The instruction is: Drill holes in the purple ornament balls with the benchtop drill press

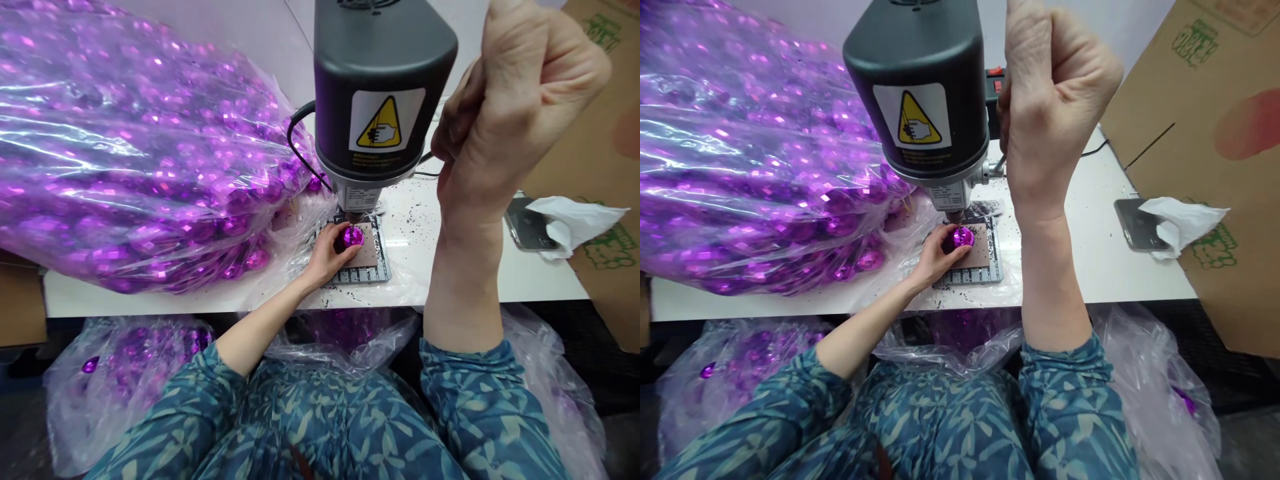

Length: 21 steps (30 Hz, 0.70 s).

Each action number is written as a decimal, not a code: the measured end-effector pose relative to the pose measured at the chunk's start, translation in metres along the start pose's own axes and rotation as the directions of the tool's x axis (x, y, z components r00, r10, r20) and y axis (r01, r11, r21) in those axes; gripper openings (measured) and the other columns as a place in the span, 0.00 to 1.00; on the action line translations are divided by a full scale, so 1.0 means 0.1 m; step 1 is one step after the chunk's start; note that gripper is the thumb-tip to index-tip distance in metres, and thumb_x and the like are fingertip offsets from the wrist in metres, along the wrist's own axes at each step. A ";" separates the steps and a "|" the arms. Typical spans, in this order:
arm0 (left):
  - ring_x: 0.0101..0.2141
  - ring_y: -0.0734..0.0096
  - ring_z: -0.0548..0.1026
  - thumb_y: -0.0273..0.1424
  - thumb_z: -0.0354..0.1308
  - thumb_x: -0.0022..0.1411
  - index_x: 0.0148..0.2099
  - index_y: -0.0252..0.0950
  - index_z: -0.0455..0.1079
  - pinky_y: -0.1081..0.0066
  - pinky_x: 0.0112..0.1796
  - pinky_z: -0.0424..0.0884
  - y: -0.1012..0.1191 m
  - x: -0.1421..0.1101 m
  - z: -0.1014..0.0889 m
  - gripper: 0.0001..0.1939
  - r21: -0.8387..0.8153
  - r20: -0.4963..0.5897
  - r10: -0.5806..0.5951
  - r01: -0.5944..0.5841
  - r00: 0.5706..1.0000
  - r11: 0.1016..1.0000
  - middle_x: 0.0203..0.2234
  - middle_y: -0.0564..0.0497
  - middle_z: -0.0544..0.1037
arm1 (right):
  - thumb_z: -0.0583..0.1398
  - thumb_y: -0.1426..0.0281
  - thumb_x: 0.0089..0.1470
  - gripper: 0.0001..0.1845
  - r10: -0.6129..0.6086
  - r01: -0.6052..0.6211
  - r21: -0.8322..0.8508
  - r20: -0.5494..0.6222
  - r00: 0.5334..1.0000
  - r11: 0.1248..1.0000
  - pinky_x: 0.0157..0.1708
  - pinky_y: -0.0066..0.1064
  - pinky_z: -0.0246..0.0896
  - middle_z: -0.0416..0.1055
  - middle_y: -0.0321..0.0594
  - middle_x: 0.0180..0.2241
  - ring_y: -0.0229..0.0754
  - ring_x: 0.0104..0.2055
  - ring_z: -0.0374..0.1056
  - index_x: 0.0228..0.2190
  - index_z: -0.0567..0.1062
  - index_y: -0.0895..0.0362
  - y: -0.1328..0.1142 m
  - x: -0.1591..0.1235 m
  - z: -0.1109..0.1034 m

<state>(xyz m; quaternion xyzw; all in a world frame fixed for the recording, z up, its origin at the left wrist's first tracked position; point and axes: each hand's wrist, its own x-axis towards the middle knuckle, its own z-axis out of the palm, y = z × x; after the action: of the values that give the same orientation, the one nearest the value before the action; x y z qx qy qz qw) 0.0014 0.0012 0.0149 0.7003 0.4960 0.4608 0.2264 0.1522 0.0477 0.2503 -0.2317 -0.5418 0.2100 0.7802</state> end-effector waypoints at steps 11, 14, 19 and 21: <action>0.54 0.55 0.79 0.46 0.69 0.66 0.61 0.38 0.71 0.55 0.57 0.75 -0.04 -0.03 0.04 0.28 -0.175 0.026 -0.022 0.027 0.999 0.984 0.53 0.42 0.80 | 0.56 0.78 0.62 0.26 -0.041 0.041 0.002 0.000 0.999 0.999 0.24 0.28 0.44 0.46 0.27 0.13 0.28 0.15 0.47 0.16 0.54 0.52 0.06 0.01 -0.02; 0.55 0.56 0.79 0.49 0.69 0.65 0.62 0.39 0.69 0.57 0.57 0.74 -0.10 -0.09 0.04 0.30 -0.280 0.010 -0.084 0.084 0.996 0.956 0.54 0.42 0.80 | 0.55 0.77 0.63 0.27 -0.033 0.033 -0.047 0.006 0.999 0.998 0.24 0.27 0.45 0.46 0.27 0.12 0.26 0.16 0.46 0.16 0.52 0.52 0.04 0.01 -0.02; 0.55 0.56 0.78 0.54 0.66 0.65 0.61 0.39 0.69 0.57 0.59 0.73 -0.20 -0.16 -0.01 0.32 -0.391 0.028 -0.175 0.172 0.984 0.904 0.55 0.42 0.79 | 0.56 0.75 0.62 0.26 -0.005 0.007 -0.088 0.032 0.999 0.996 0.26 0.25 0.46 0.49 0.28 0.13 0.23 0.17 0.47 0.15 0.53 0.54 0.00 0.01 -0.03; 0.57 0.56 0.78 0.54 0.63 0.68 0.64 0.40 0.68 0.56 0.60 0.72 -0.22 -0.14 -0.03 0.32 -0.407 0.045 -0.196 0.197 0.980 0.892 0.57 0.41 0.79 | 0.56 0.75 0.61 0.26 0.018 -0.015 -0.074 0.047 0.999 0.997 0.26 0.25 0.45 0.50 0.28 0.13 0.22 0.18 0.47 0.15 0.54 0.54 -0.01 0.04 -0.03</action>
<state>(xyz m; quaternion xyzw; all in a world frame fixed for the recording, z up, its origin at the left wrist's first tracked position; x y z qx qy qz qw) -0.0131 -0.0031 -0.0064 0.5842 0.4562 0.5282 0.4143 0.1560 0.0487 0.2526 -0.2598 -0.5657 0.2018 0.7561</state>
